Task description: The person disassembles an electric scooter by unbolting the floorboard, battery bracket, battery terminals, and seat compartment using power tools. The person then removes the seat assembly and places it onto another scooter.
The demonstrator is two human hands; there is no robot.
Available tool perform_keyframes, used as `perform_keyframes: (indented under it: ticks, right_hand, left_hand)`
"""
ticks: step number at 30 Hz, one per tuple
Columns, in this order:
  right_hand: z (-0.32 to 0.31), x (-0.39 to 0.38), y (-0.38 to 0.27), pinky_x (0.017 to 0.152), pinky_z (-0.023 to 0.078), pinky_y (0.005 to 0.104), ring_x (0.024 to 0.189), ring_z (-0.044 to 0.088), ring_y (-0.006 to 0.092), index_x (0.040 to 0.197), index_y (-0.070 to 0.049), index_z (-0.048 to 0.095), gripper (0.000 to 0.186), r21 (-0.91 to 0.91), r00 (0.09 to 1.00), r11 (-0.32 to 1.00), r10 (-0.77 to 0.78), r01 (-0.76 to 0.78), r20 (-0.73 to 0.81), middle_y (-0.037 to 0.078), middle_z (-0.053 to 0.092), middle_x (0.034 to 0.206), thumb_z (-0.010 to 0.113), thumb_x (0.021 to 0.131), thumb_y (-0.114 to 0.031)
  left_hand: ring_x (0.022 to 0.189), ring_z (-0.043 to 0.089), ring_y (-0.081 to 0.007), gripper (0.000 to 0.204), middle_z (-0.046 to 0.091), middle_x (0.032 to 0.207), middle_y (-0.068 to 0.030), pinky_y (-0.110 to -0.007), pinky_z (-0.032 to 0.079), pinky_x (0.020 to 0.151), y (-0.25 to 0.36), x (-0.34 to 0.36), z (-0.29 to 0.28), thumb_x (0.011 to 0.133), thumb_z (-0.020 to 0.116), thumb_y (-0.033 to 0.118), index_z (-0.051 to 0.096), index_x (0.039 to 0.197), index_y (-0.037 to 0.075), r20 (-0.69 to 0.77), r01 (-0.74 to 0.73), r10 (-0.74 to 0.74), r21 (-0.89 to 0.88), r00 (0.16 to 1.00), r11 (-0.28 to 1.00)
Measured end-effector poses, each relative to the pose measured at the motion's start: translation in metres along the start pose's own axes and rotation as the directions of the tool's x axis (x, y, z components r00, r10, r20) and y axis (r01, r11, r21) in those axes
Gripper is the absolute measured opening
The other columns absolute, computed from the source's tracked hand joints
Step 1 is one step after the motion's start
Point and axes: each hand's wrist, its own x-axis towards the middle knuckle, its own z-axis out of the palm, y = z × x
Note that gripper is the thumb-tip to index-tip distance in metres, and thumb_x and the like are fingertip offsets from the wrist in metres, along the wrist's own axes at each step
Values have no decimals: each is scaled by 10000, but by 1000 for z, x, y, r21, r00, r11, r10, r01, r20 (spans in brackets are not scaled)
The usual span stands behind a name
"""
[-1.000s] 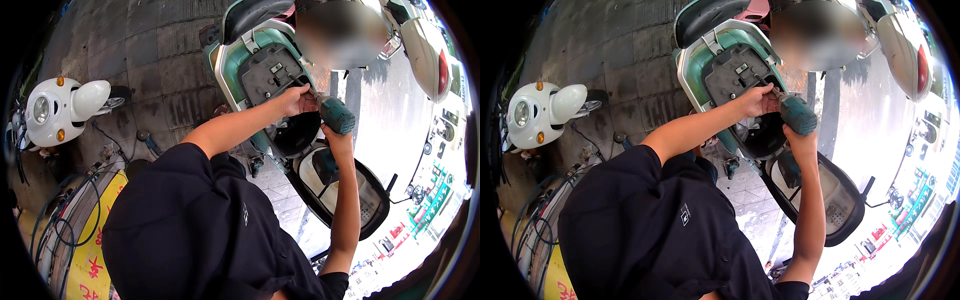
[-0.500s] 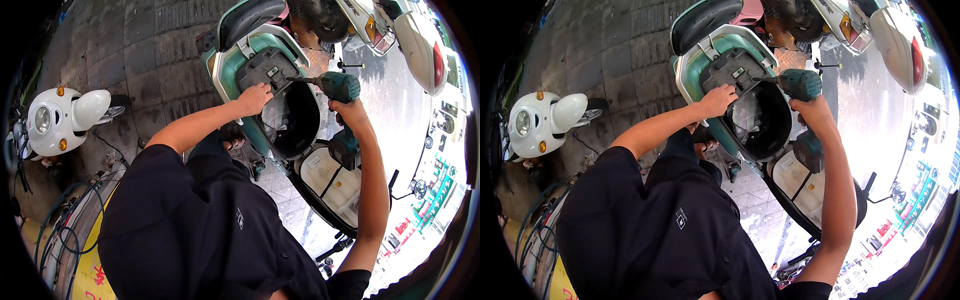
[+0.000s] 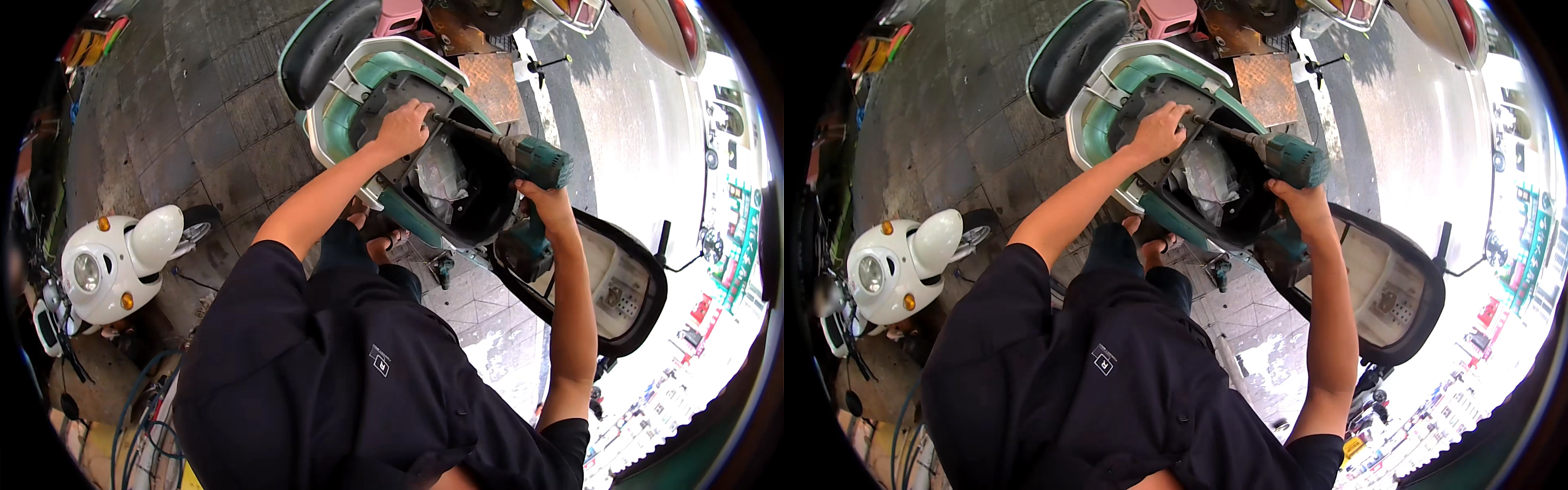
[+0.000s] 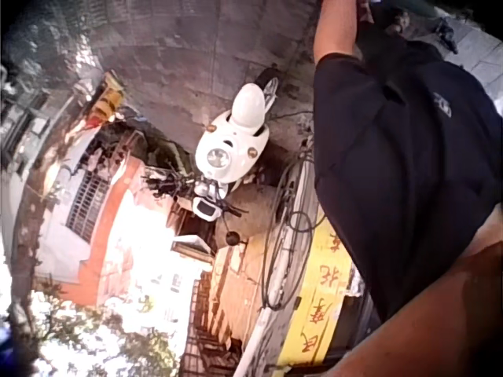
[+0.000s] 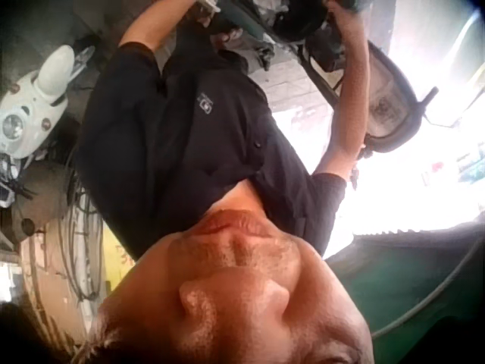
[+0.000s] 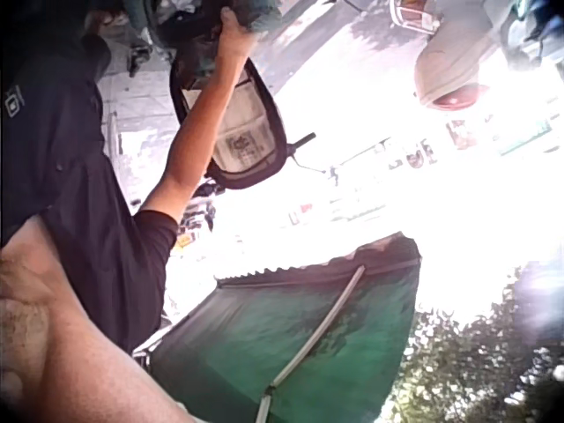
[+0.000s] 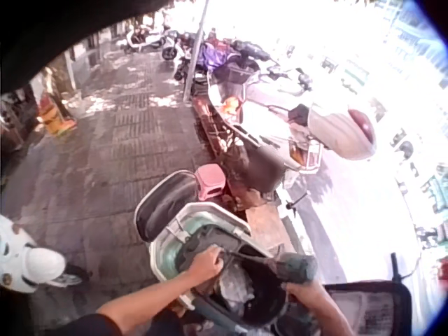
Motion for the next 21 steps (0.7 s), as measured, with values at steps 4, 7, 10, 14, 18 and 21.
perform_keyframes:
  ticks: [4, 7, 10, 14, 18, 21]
  right_hand:
    - [-1, -12, 88, 504, 442, 263, 567, 538, 111, 1038, -38, 638, 225, 344, 995, 934, 101, -93, -6, 71, 667, 844, 669, 832, -122]
    - [23, -26, 134, 512, 450, 283, 566, 521, 135, 1109, -27, 572, 275, 714, 989, 689, 138, -130, 47, 112, 655, 921, 622, 853, -114]
    - [52, -43, 170, 537, 453, 303, 575, 502, 142, 1070, -23, 566, 238, 931, 986, 348, 157, -110, 58, 115, 619, 867, 607, 858, -123]
    - [72, -78, 204, 578, 442, 276, 568, 490, 143, 1006, 29, 601, 263, 981, 995, 171, 48, -95, 88, 72, 551, 650, 610, 859, -189]
    - [75, -122, 242, 573, 443, 264, 560, 508, 145, 994, 45, 604, 279, 984, 989, 158, 137, -83, 62, 53, 528, 615, 624, 856, -197]
    - [76, -157, 284, 567, 436, 292, 578, 510, 131, 1049, 45, 588, 283, 978, 969, 189, 242, -87, 39, 64, 587, 760, 637, 848, -149]
  left_hand:
    - [882, 613, -310, 234, 550, 954, -105, -432, 546, 721, -1, 36, 24, 744, 602, 108, 642, 972, 72, 248, -269, 199, 295, 948, 917]
    - [897, 609, -312, 189, 545, 949, -105, -437, 544, 704, 4, 45, 24, 755, 593, 103, 626, 938, 73, 327, -351, 244, 324, 913, 879]
    - [883, 609, -316, 176, 536, 937, -108, -446, 537, 692, 9, 50, 23, 764, 600, 116, 608, 936, 80, 367, -395, 276, 304, 889, 867]
    - [829, 627, -320, 160, 563, 932, -108, -437, 527, 691, 8, 57, 21, 764, 597, 118, 616, 915, 68, 422, -420, 290, 257, 859, 871]
    - [800, 634, -299, 177, 584, 919, -86, -400, 511, 684, 34, 49, 26, 775, 623, 135, 635, 945, 85, 420, -360, 284, 112, 862, 926]
    - [824, 637, -277, 188, 585, 916, -91, -370, 512, 708, 68, 26, 46, 778, 634, 134, 632, 957, 75, 493, -353, 317, -23, 810, 935]
